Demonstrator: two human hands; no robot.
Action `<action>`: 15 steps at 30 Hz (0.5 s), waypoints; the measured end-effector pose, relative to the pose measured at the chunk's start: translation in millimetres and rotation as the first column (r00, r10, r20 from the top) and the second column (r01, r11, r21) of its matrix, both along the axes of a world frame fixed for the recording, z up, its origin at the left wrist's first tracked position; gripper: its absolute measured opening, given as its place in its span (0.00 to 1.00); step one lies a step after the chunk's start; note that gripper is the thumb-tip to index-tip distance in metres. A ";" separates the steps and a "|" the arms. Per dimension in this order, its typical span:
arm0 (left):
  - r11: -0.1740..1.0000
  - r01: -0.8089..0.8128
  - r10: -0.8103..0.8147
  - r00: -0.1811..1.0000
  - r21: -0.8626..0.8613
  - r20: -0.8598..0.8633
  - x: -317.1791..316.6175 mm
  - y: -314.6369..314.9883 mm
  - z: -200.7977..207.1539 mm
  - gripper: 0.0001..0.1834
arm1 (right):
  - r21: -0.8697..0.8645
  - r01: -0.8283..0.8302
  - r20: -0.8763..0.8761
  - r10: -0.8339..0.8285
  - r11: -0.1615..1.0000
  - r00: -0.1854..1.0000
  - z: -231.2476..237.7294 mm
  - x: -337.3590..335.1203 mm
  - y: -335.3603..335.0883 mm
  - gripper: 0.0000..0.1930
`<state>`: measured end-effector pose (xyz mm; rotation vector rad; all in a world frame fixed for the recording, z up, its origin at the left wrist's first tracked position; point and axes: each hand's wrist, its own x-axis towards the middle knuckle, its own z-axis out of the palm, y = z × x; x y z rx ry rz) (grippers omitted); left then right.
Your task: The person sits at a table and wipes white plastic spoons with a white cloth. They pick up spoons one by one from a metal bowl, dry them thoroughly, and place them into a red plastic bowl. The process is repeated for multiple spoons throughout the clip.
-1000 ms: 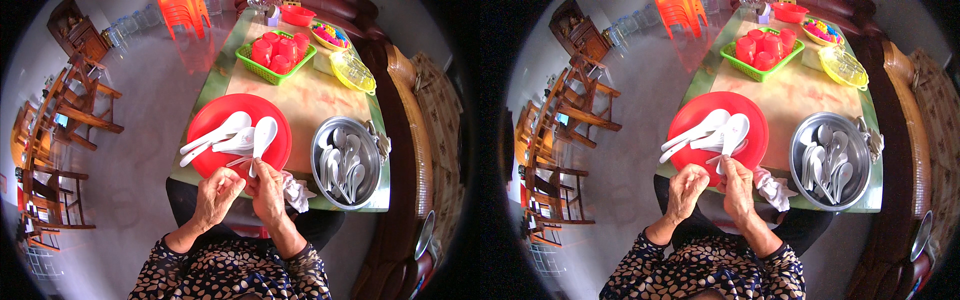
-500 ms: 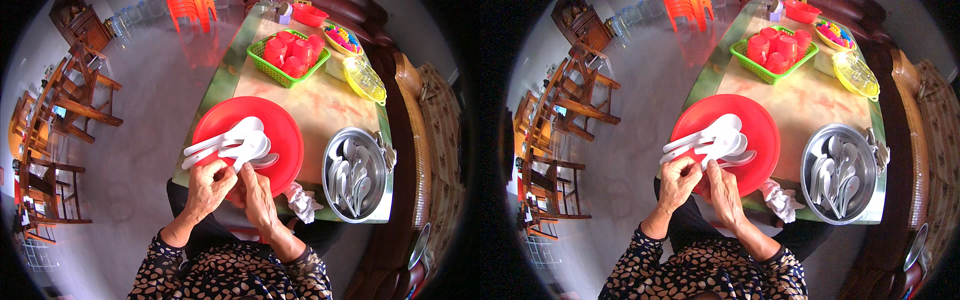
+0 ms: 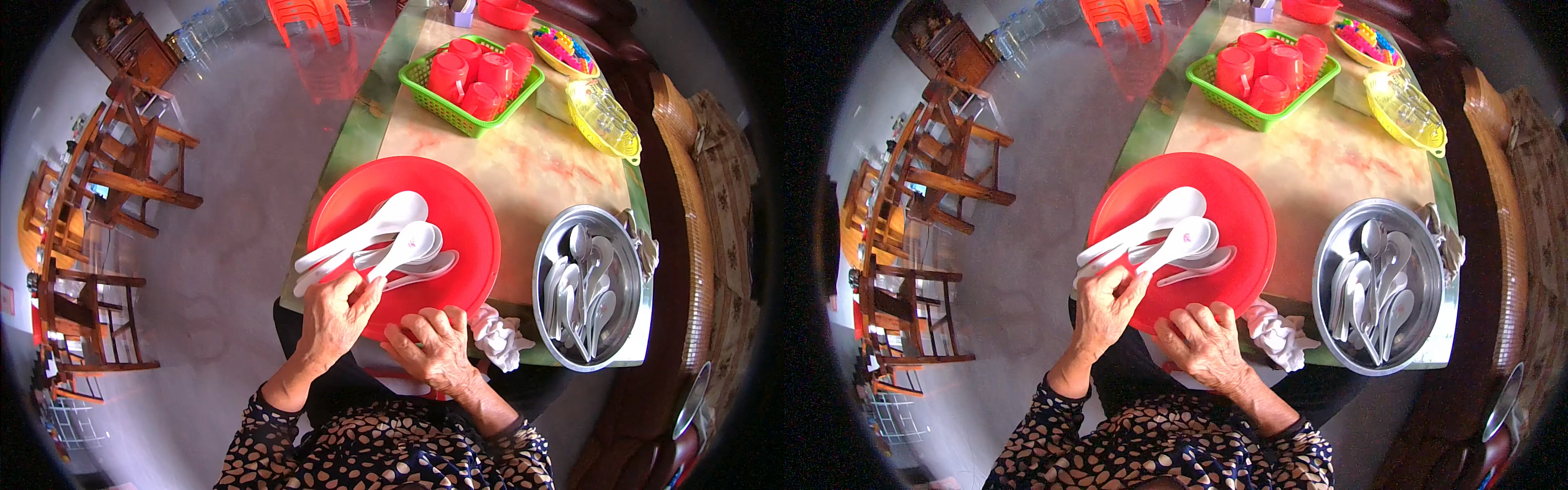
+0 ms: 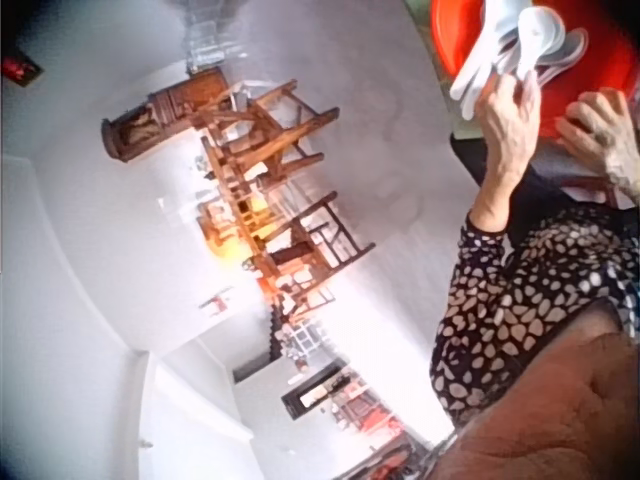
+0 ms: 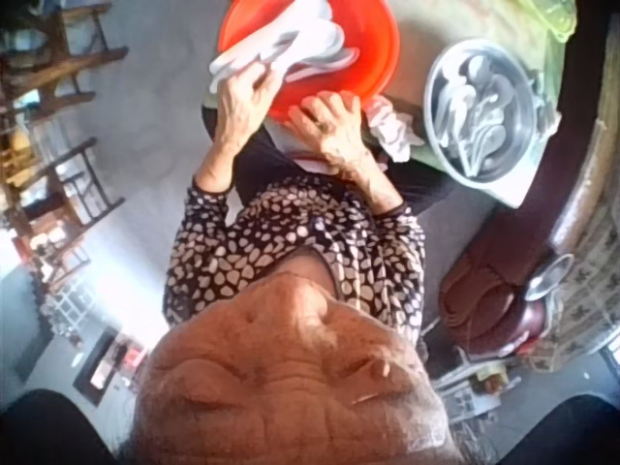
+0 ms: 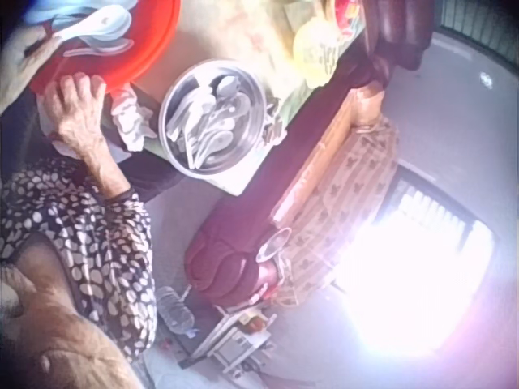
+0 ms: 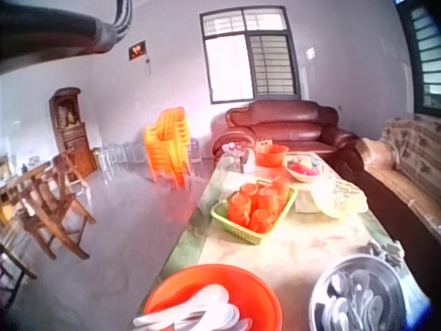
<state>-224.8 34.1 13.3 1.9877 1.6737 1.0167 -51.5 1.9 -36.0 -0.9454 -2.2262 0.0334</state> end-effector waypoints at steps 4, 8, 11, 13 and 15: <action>0.992 -0.008 -0.005 0.995 0.128 0.096 5.5 -2.1 -5.7 0.15 | 0.017 -0.026 -0.054 0.027 1.000 0.998 1.9 9.2 6.2 0.17; 0.997 0.006 -0.013 0.995 0.071 0.102 15.4 -13.6 -7.4 0.14 | -0.046 -0.078 -0.077 0.075 0.996 0.994 0.1 21.4 5.7 0.15; 0.996 0.059 -0.066 0.994 0.071 0.088 20.4 -20.7 -17.3 0.14 | -0.063 -0.122 -0.132 0.113 0.991 0.985 3.9 25.2 8.1 0.14; 0.985 0.128 -0.133 0.990 0.112 0.041 24.7 -24.9 -26.0 0.13 | -0.069 -0.106 -0.166 0.093 0.992 0.982 -0.6 26.3 3.8 0.15; 0.980 0.150 -0.156 0.987 0.134 0.035 29.0 -28.6 -27.3 0.13 | -0.028 -0.040 -0.196 0.033 0.999 0.980 0.6 27.5 -2.2 0.17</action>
